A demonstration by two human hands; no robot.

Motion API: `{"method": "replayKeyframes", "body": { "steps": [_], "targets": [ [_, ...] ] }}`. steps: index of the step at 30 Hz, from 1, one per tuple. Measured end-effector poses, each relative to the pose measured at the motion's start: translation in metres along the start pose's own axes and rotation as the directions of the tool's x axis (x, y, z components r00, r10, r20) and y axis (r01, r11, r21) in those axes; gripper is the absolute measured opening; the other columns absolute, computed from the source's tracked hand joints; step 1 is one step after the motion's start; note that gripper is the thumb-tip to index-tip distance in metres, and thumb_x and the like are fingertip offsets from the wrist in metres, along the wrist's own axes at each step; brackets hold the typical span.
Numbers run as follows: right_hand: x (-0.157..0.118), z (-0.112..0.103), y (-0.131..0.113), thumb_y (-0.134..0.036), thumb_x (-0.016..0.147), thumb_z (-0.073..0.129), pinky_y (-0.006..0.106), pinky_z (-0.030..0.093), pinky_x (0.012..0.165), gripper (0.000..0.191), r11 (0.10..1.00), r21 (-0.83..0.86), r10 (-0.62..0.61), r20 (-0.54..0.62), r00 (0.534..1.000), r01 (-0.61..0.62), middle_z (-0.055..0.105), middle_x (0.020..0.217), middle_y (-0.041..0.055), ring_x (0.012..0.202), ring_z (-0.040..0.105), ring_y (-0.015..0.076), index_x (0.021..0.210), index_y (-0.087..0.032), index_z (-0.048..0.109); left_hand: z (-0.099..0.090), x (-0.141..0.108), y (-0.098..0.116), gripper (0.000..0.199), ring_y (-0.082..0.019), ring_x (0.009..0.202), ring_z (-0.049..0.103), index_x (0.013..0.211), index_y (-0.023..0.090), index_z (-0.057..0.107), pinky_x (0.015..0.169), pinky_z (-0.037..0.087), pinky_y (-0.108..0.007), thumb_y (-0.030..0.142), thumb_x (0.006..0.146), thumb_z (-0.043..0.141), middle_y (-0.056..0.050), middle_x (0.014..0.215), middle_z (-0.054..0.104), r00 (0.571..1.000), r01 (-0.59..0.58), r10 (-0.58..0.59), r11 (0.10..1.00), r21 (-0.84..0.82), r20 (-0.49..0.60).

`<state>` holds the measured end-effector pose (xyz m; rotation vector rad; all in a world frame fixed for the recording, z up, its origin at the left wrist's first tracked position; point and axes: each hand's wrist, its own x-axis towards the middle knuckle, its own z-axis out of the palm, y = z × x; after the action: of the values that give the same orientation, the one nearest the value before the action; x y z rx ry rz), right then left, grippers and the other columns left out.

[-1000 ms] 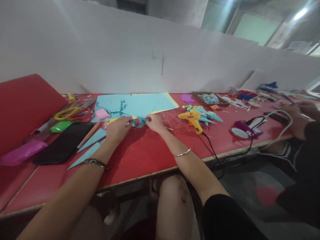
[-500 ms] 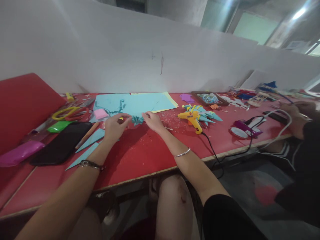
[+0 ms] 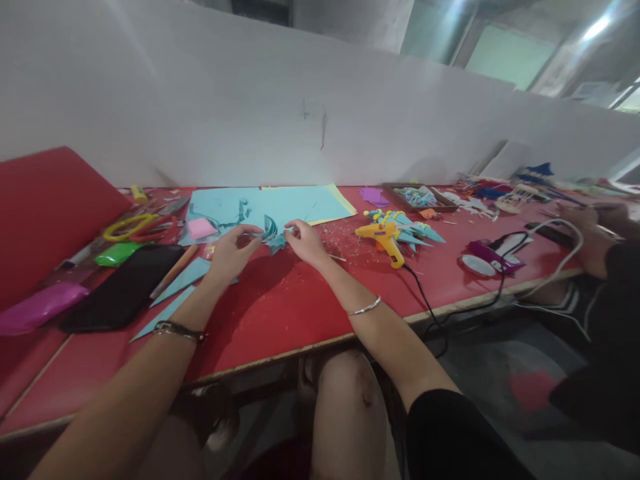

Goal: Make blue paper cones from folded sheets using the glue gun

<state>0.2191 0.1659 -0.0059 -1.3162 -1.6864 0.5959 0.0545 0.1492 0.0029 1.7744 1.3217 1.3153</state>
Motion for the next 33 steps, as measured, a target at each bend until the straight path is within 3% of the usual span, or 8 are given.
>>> {"method": "replayKeyframes", "body": {
  "steps": [4, 7, 15, 23, 33],
  "targets": [
    [-0.002, 0.001, -0.004, -0.038, 0.077, 0.05, 0.024, 0.042, 0.07, 0.024, 0.97, 0.212, -0.121, 0.013, 0.993, 0.116, 0.05, 0.076, -0.0005, 0.069, 0.048, 0.0106, 0.09, -0.018, 0.055, 0.0, -0.001, 0.003, 0.02, -0.01, 0.054, 0.048, 0.078, 0.017, 0.06, 0.053, 0.035, -0.023, 0.03, 0.063, 0.059, 0.002, 0.061, 0.058, 1.0, -0.008, 0.008, 1.0, -0.029, -0.001],
    [-0.002, 0.003, -0.003, -0.041, 0.073, 0.054, 0.024, 0.042, 0.07, 0.031, 0.952, 0.258, -0.183, 0.042, 0.982, 0.166, 0.049, 0.079, -0.0003, 0.068, 0.048, 0.01, 0.093, -0.017, 0.055, 0.0, 0.0, 0.003, 0.019, -0.01, 0.056, 0.049, 0.076, 0.017, 0.059, 0.054, 0.035, -0.023, 0.029, 0.061, 0.06, 0.002, 0.064, 0.059, 1.0, 0.018, -0.019, 0.994, -0.104, -0.008],
    [-0.001, 0.004, 0.001, -0.039, 0.072, 0.055, 0.024, 0.043, 0.07, 0.034, 0.951, 0.236, -0.218, 0.064, 0.974, 0.198, 0.051, 0.084, 0.001, 0.07, 0.049, 0.0101, 0.098, -0.017, 0.056, 0.001, 0.001, -0.001, 0.019, -0.01, 0.059, 0.05, 0.071, 0.018, 0.056, 0.058, 0.037, -0.023, 0.028, 0.057, 0.063, 0.003, 0.066, 0.058, 0.998, 0.054, -0.057, 0.961, -0.27, -0.004],
    [0.001, 0.005, -0.001, -0.026, 0.075, 0.05, 0.025, 0.044, 0.073, 0.015, 0.97, 0.193, -0.148, -0.003, 0.989, 0.146, 0.057, 0.084, 0.0017, 0.078, 0.054, 0.012, 0.085, -0.018, 0.057, 0.001, -0.001, 0.001, 0.015, -0.011, 0.06, 0.051, 0.07, 0.019, 0.055, 0.058, 0.038, -0.023, 0.027, 0.06, 0.061, 0.003, 0.064, 0.058, 0.999, 0.038, -0.032, 0.971, -0.234, 0.029],
    [0.001, -0.002, -0.001, -0.029, 0.075, 0.047, 0.026, 0.041, 0.072, 0.014, 0.981, 0.133, -0.129, -0.099, 0.987, 0.141, 0.057, 0.073, 0.0003, 0.072, 0.052, 0.0124, 0.07, -0.018, 0.055, 0.002, -0.004, 0.013, 0.011, -0.011, 0.061, 0.051, 0.065, 0.019, 0.053, 0.06, 0.039, -0.023, 0.024, 0.058, 0.06, 0.003, 0.066, 0.057, 0.997, 0.069, -0.062, 0.979, -0.193, 0.041]
  ]
}}
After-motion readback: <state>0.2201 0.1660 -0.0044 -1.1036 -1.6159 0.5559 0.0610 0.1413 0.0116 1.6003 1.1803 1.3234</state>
